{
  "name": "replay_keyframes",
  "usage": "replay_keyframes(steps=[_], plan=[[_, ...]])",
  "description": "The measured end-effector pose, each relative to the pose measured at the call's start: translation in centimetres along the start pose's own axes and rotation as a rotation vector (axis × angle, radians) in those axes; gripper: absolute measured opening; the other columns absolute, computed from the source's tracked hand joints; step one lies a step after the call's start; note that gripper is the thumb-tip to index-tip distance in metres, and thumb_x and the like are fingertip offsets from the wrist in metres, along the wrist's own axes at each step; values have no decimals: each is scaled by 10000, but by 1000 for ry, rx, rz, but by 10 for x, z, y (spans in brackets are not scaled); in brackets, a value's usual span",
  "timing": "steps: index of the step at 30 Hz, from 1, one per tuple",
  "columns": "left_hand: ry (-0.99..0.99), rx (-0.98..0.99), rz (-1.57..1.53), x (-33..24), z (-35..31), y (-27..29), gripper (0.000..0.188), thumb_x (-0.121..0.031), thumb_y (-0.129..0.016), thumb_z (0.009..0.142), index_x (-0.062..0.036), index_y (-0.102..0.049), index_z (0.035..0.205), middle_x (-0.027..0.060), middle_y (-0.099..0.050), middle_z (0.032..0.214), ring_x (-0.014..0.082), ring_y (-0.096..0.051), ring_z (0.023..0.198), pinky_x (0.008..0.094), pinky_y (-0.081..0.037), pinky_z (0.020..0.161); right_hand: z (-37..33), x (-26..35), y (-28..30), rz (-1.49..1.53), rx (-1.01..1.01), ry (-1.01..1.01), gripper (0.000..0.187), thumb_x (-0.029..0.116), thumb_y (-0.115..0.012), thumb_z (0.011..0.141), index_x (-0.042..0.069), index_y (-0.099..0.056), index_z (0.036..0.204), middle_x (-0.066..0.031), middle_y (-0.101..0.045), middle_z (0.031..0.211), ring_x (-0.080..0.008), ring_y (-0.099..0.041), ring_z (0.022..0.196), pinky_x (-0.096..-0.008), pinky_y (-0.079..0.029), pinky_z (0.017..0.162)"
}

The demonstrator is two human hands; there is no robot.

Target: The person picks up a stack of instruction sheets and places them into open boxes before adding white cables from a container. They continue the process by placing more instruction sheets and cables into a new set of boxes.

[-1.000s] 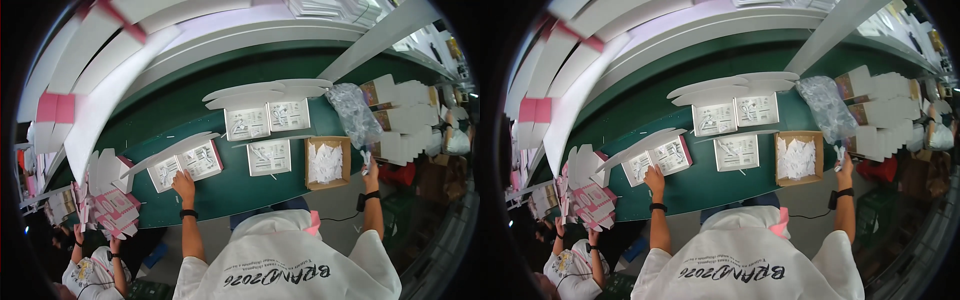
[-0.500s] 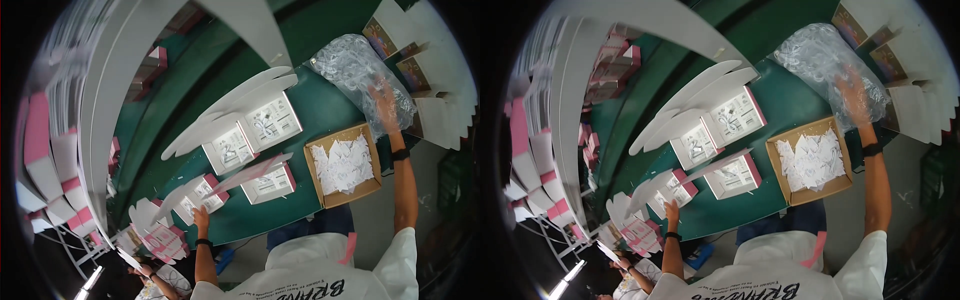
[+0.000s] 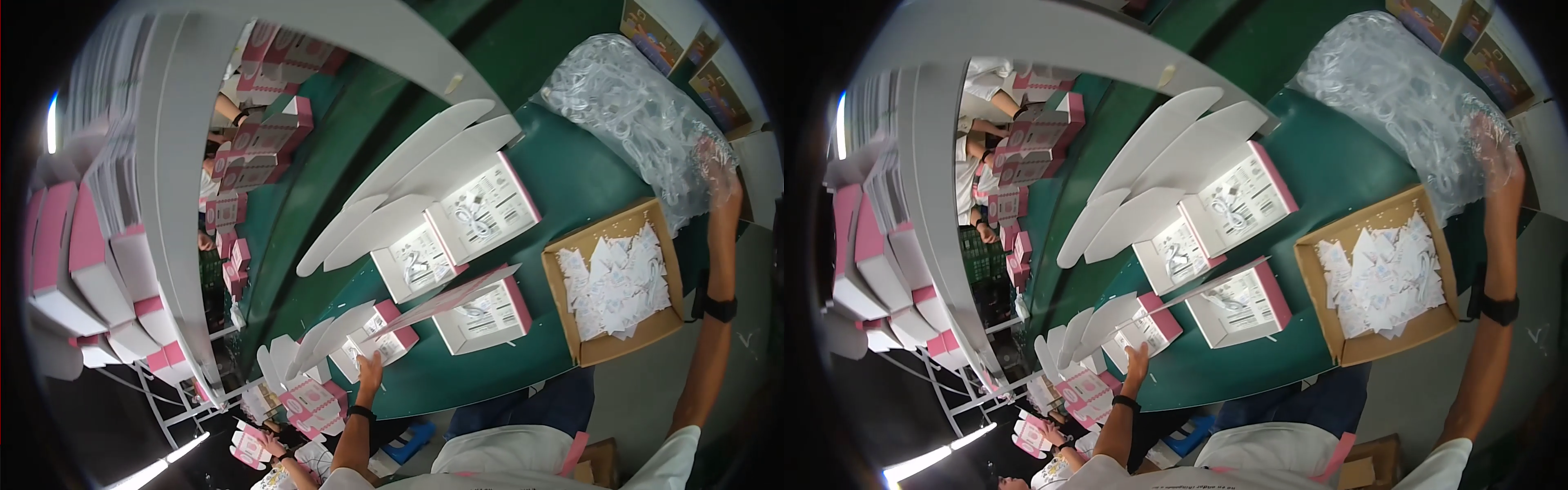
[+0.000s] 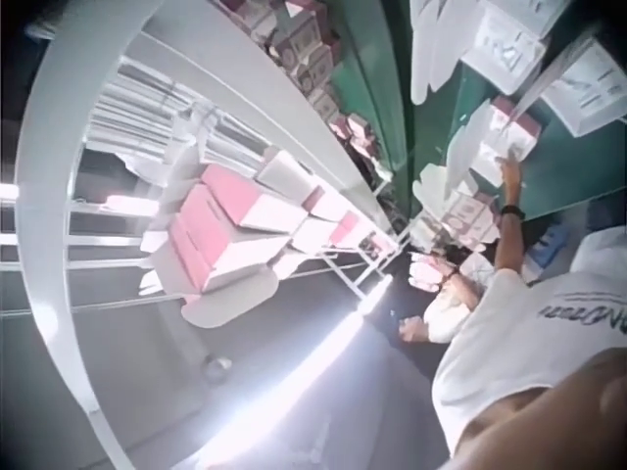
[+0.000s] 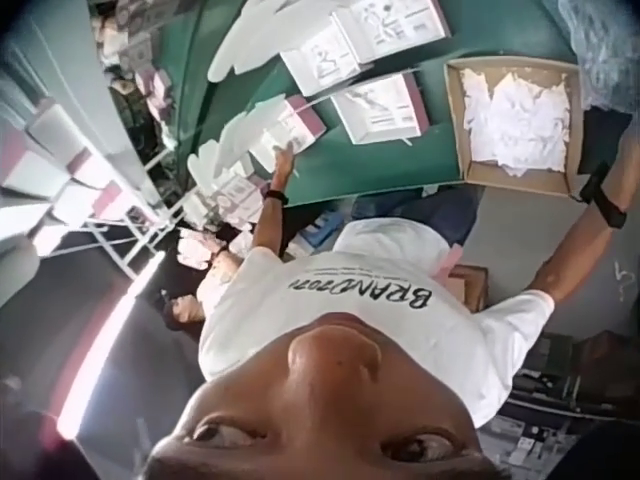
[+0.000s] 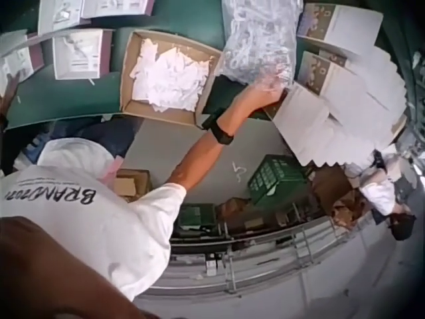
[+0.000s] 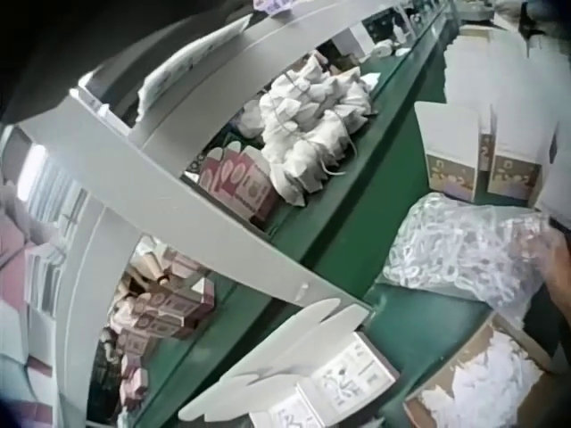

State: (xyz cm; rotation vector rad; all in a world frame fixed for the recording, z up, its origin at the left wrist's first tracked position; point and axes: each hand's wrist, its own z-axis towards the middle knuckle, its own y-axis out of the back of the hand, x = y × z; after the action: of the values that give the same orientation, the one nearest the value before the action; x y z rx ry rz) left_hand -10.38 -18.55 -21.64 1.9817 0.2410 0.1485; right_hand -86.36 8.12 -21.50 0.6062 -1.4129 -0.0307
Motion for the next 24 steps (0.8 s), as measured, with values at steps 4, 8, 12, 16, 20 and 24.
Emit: replay_keyframes(steps=[4,8,12,16,20,24], plan=[[-90,9,-56,4,-1,4,580,-456,-534,895,44,-399,1156,325,-536,1134,455,-526,1083,494,-375,950,-58,27,10,149,-293,31,308,139,-512,960,-6,-561,1227,-84,-587,1214,-161,-544,1097,-270,-411,941],[-127,9,250,-11,-9,15,513,-470,-508,903,27,-507,1032,308,-550,1131,454,-535,1048,495,-417,877,-151,75,-10,75,-218,45,210,120,-505,959,28,-599,1123,-59,-593,1120,-135,-552,983,-263,-436,862],[-326,-198,127,-16,-30,28,472,-457,-494,913,0,-572,1005,269,-598,1025,432,-593,907,524,-462,780,-247,137,-74,308,239,-163,154,73,-529,937,60,-609,1068,-26,-592,1015,-88,-538,869,-225,-441,724],[-80,-147,-168,-25,-63,28,396,-384,-527,918,-24,-568,1079,222,-622,874,360,-623,679,475,-497,636,-302,161,-126,227,525,-179,239,161,-554,944,48,-560,1154,-30,-603,927,-104,-551,788,-232,-451,674],[218,137,-966,-27,-73,24,338,-315,-544,921,-27,-563,1098,172,-621,744,277,-615,544,399,-488,529,-325,157,-148,-182,555,-102,401,264,-577,936,36,-480,1251,-40,-605,862,-107,-558,706,-234,-465,625],[107,16,-1202,-24,-55,-11,313,-282,-534,928,-1,-553,1065,136,-615,669,205,-629,551,353,-477,506,-317,144,-161,-222,477,-359,530,327,-592,921,15,-408,1308,-64,-614,816,-105,-569,632,-235,-470,548]])
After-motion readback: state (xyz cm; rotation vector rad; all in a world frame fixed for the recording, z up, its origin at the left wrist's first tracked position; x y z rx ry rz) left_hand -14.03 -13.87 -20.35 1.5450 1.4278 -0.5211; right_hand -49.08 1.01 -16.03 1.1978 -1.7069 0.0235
